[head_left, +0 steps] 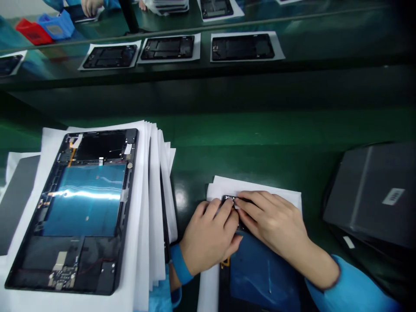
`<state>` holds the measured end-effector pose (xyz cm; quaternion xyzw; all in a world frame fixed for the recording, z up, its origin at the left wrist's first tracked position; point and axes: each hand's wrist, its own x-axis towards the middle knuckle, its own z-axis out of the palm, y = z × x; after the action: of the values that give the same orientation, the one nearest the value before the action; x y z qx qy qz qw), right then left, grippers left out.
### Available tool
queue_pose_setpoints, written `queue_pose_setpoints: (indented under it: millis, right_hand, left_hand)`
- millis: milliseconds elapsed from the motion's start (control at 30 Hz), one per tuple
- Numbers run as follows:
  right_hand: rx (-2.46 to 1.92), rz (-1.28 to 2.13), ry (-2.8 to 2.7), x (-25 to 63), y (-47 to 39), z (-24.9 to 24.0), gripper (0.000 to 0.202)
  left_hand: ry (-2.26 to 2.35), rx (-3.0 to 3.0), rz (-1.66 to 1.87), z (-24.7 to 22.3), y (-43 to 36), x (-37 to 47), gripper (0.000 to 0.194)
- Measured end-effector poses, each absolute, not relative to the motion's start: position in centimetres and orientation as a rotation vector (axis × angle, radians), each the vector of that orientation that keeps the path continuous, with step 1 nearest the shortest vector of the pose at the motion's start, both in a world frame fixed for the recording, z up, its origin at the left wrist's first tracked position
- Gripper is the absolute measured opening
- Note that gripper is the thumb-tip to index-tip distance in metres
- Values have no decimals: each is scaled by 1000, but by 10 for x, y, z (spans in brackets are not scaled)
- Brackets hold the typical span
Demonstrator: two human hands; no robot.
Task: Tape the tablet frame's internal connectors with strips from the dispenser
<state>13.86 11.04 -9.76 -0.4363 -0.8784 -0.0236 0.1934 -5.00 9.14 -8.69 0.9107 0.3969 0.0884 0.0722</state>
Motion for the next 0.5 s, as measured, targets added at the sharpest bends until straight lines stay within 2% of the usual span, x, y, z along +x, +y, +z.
queue_pose_setpoints:
  millis: [333, 500]
  right_hand:
    - [-1408, -206, -2651, 123, 95, -78, 24]
    - [-1311, -159, -2313, 179, 35, -74, 23]
  left_hand:
    - [1204, 2776, 281, -84, 103, -50, 51]
    - [1156, 2867, 271, -86, 110, -50, 45]
